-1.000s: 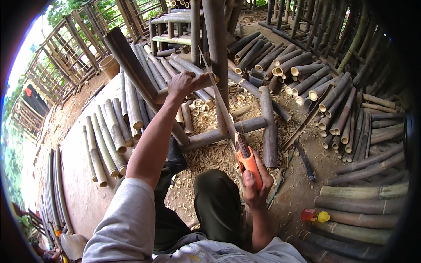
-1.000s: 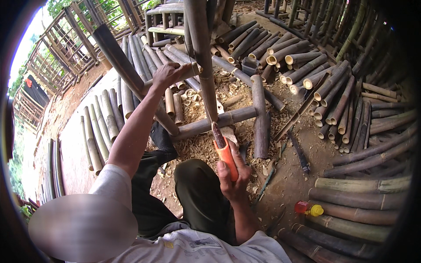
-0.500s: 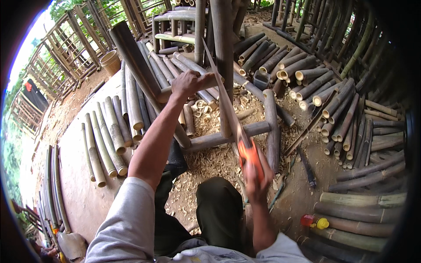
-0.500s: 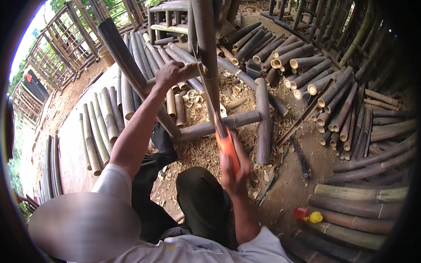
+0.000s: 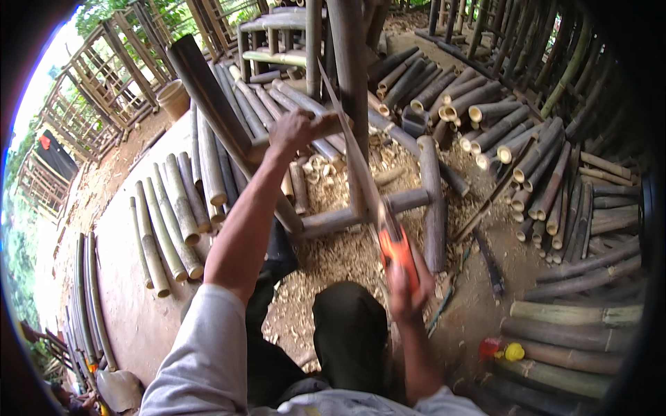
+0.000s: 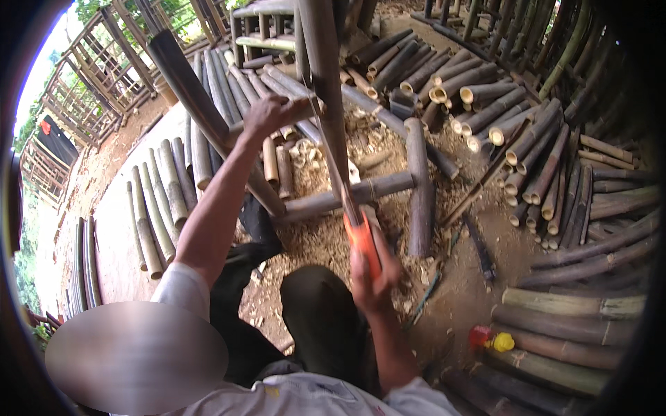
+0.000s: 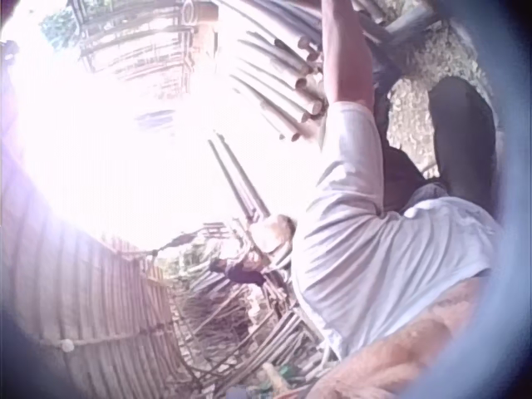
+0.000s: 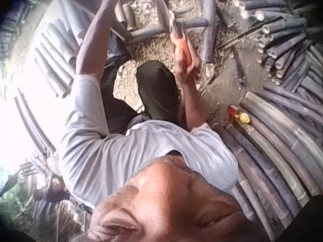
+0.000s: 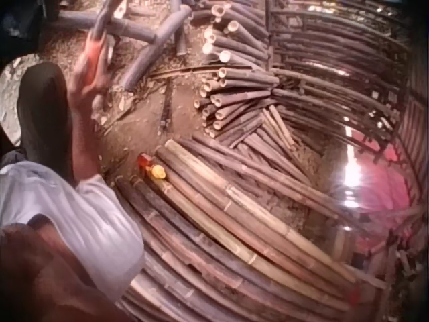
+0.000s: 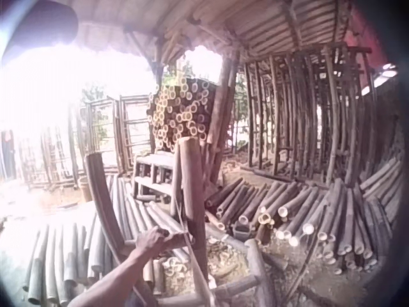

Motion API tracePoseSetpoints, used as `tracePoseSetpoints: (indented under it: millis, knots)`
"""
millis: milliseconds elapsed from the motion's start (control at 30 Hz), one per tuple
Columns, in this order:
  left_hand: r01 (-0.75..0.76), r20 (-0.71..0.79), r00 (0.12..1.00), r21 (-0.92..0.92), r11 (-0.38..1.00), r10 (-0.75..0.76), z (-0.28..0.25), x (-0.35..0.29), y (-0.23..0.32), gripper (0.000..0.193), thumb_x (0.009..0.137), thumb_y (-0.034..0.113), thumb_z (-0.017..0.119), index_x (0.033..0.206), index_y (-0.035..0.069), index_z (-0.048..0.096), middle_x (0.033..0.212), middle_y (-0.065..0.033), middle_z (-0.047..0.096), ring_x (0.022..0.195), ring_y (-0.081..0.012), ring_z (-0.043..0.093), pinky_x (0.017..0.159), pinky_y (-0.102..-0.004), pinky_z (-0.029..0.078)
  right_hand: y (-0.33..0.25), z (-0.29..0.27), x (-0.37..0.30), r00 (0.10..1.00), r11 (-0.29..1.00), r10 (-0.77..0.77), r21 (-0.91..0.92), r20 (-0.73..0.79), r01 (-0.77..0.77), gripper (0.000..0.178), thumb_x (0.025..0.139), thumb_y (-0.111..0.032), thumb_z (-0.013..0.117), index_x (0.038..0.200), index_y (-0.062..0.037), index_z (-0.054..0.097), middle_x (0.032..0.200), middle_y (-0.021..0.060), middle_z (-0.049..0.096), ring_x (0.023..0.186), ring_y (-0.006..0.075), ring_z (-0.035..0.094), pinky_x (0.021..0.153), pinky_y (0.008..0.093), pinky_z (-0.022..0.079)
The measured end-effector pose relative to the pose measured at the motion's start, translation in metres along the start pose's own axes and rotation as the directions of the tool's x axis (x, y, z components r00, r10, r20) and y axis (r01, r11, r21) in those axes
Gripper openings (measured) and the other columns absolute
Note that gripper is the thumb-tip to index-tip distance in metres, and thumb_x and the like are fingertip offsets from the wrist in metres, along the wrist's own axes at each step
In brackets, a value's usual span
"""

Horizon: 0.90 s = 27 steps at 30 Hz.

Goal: The person assembles a bamboo chair frame by fitting pre-cut bamboo poles together. They use a hand saw to trim a bamboo piece and a knife to smooth the edges of the cut.

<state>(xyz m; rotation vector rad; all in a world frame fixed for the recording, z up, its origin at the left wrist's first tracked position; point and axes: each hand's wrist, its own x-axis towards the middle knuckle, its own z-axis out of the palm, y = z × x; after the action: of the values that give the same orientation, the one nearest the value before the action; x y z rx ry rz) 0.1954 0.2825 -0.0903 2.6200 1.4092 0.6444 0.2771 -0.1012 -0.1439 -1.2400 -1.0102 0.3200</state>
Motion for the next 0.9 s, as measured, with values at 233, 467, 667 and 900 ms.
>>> tracePoseSetpoints:
  millis: [233, 467, 667, 900]
  knots:
    - [0.094, 0.069, 0.994, -0.062, 0.994, -0.09, 0.002, 0.0, -0.005, 0.084, 0.085, 0.09, 0.05, 0.088, 0.011, 0.079, 0.093, -0.0206, 0.076, 0.097, -0.0394, 0.073, 0.082, -0.0527, 0.053, -0.009, 0.014, 0.027, 0.999, 0.999, 0.036, -0.039, 0.031, -0.035, 0.048, 0.102, -0.018, 0.058, 0.142, 0.0076, 0.058, 0.104, 0.0216, 0.075, 0.087, 0.0238, 0.073, 0.077, 0.0366, 0.058]
    - [0.017, 0.043, 0.999, -0.026, 1.0, -0.016, 0.007, 0.005, 0.019, 0.078, 0.092, 0.08, 0.05, 0.096, 0.009, 0.081, 0.095, -0.0201, 0.078, 0.099, -0.0389, 0.074, 0.083, -0.0502, 0.056, 0.01, 0.029, 0.081, 0.991, 0.982, -0.13, -0.138, -0.015, 0.127, 0.045, 0.104, -0.023, 0.056, 0.141, 0.0028, 0.06, 0.09, 0.0151, 0.071, 0.071, 0.0204, 0.066, 0.065, 0.0373, 0.054]
    - [0.088, 0.155, 0.984, -0.024, 0.996, -0.083, -0.009, 0.009, -0.017, 0.081, 0.082, 0.086, 0.059, 0.094, 0.009, 0.079, 0.087, -0.0169, 0.077, 0.091, -0.0325, 0.076, 0.079, -0.0461, 0.055, -0.006, 0.008, -0.009, 0.981, 0.981, -0.193, -0.017, -0.036, 0.192, 0.049, 0.106, -0.023, 0.054, 0.144, 0.0085, 0.056, 0.111, 0.0197, 0.074, 0.085, 0.0245, 0.072, 0.075, 0.0363, 0.058]
    - [-0.112, 0.006, 0.994, 0.167, 0.98, 0.113, -0.003, -0.022, 0.02, 0.03, 0.073, 0.028, 0.081, 0.093, 0.006, 0.076, 0.089, -0.0195, 0.076, 0.085, -0.0328, 0.075, 0.079, -0.0454, 0.06, 0.003, 0.056, 0.099, 0.984, 0.966, -0.178, -0.193, -0.004, 0.174, 0.047, 0.105, -0.024, 0.056, 0.139, 0.0082, 0.06, 0.088, 0.0143, 0.071, 0.071, 0.0195, 0.066, 0.065, 0.0359, 0.053]
